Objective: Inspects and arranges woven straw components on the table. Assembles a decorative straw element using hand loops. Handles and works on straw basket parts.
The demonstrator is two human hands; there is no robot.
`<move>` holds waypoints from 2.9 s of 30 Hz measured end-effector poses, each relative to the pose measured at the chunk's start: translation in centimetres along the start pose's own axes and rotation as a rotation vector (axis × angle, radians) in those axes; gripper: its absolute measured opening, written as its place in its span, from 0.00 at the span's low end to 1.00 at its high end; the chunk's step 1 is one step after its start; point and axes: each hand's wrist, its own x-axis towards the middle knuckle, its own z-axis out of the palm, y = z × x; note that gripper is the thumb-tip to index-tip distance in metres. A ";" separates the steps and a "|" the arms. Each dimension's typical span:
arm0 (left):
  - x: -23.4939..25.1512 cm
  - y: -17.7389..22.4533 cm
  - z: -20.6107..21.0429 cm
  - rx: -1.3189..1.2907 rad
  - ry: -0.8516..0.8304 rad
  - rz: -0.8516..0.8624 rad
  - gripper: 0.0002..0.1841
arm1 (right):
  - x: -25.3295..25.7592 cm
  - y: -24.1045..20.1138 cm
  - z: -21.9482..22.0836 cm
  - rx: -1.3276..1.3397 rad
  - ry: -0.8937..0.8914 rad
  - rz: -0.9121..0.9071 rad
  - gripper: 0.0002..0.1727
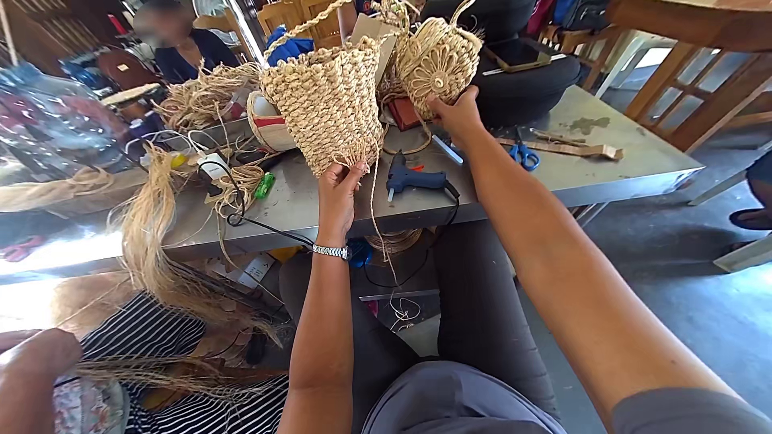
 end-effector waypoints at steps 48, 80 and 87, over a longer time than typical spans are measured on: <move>-2.3 0.4 -0.4 0.141 -0.018 0.024 0.04 | -1.4 -3.6 -1.2 0.113 0.528 -0.306 0.46; -0.3 -0.1 -0.2 0.058 0.014 -0.009 0.01 | -2.2 -3.7 -1.0 -0.475 0.313 -0.680 0.40; -0.4 -0.1 -0.1 0.059 0.014 -0.008 0.01 | -1.6 -2.8 -0.3 -0.625 0.534 -0.959 0.32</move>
